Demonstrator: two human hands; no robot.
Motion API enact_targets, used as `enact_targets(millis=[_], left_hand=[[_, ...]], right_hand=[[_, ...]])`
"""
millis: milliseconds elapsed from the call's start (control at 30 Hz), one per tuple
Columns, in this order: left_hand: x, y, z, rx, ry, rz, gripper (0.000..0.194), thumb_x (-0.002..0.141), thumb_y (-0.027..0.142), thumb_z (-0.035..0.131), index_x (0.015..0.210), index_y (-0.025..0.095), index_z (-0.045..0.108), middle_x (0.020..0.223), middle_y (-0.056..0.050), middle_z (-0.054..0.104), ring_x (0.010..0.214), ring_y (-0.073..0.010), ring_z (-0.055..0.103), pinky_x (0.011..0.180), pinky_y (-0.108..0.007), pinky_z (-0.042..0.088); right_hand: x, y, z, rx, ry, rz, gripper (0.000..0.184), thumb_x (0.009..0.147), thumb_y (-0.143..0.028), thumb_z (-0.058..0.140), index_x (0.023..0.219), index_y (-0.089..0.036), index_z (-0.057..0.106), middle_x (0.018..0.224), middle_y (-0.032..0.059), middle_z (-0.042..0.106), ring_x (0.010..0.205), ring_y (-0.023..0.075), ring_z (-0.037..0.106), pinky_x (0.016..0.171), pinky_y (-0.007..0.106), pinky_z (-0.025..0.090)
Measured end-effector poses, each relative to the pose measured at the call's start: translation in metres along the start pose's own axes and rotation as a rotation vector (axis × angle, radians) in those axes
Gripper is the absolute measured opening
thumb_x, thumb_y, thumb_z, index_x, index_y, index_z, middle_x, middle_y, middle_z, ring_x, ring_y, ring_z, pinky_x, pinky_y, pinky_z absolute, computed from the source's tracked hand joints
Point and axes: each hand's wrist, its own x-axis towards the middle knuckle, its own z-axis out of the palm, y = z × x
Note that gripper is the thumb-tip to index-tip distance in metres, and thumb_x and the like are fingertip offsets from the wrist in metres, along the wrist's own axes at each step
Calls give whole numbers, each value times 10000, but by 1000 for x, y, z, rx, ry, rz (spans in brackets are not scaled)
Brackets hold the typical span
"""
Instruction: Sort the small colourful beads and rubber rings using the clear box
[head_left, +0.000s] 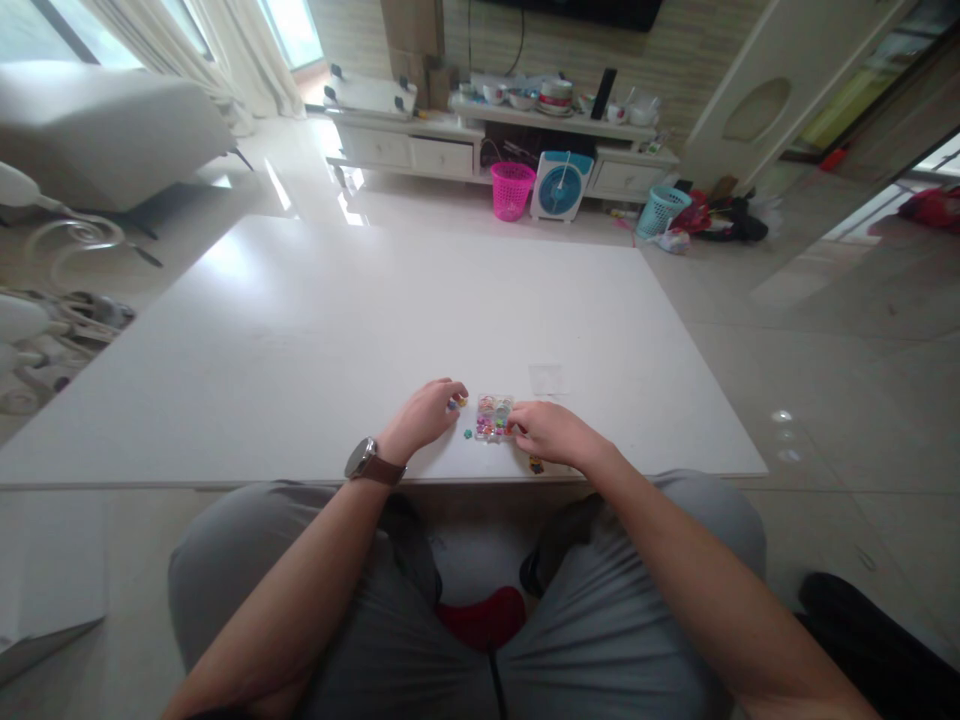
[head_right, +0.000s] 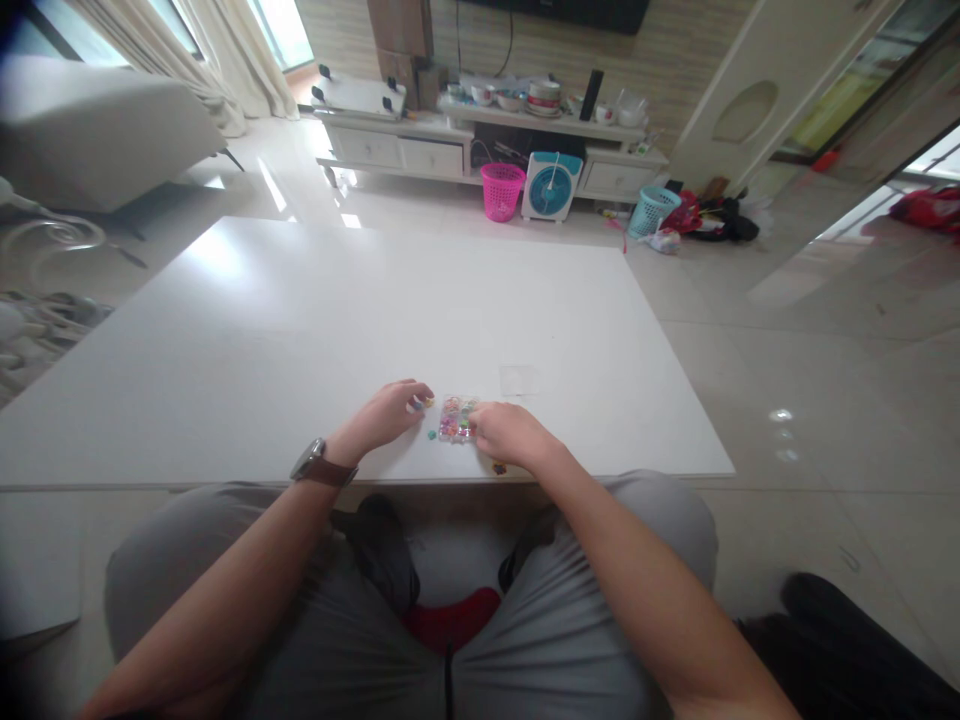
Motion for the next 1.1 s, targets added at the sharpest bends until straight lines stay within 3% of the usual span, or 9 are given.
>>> enact_targets(millis=[333, 600, 900, 1100], left_hand=[[-1, 0, -2, 2, -13, -14, 354, 781, 73, 508, 1050, 191, 705, 1023, -73, 707, 884, -202, 663, 883, -338, 527], [-1, 3, -4, 1, -16, -23, 339, 792, 71, 507, 1038, 187, 709, 1014, -74, 708, 859, -202, 662, 853, -333, 525], [-4, 0, -5, 16, -21, -22, 333, 801, 95, 534, 1066, 195, 708, 1022, -79, 708, 895, -216, 664, 895, -351, 530], [-3, 0, -7, 48, -45, -50, 379, 783, 57, 506, 1081, 182, 704, 1007, -74, 713, 891, -203, 661, 886, -333, 531]], right_hand=[[0, 2, 1, 15, 39, 5, 152, 939, -208, 571, 959, -185, 720, 991, 84, 722, 899, 192, 652, 755, 257, 409], [-1, -1, 1, 24, -7, -5, 212, 908, -156, 558, 989, -191, 750, 1001, 81, 741, 892, 198, 662, 735, 262, 405], [-2, 3, 1, 6, 54, 50, 217, 892, -173, 562, 1029, -198, 730, 966, 77, 746, 871, 204, 668, 728, 270, 397], [-1, 1, 1, -30, -1, 62, 248, 895, -166, 543, 1051, -190, 734, 987, 84, 750, 885, 206, 675, 732, 264, 401]])
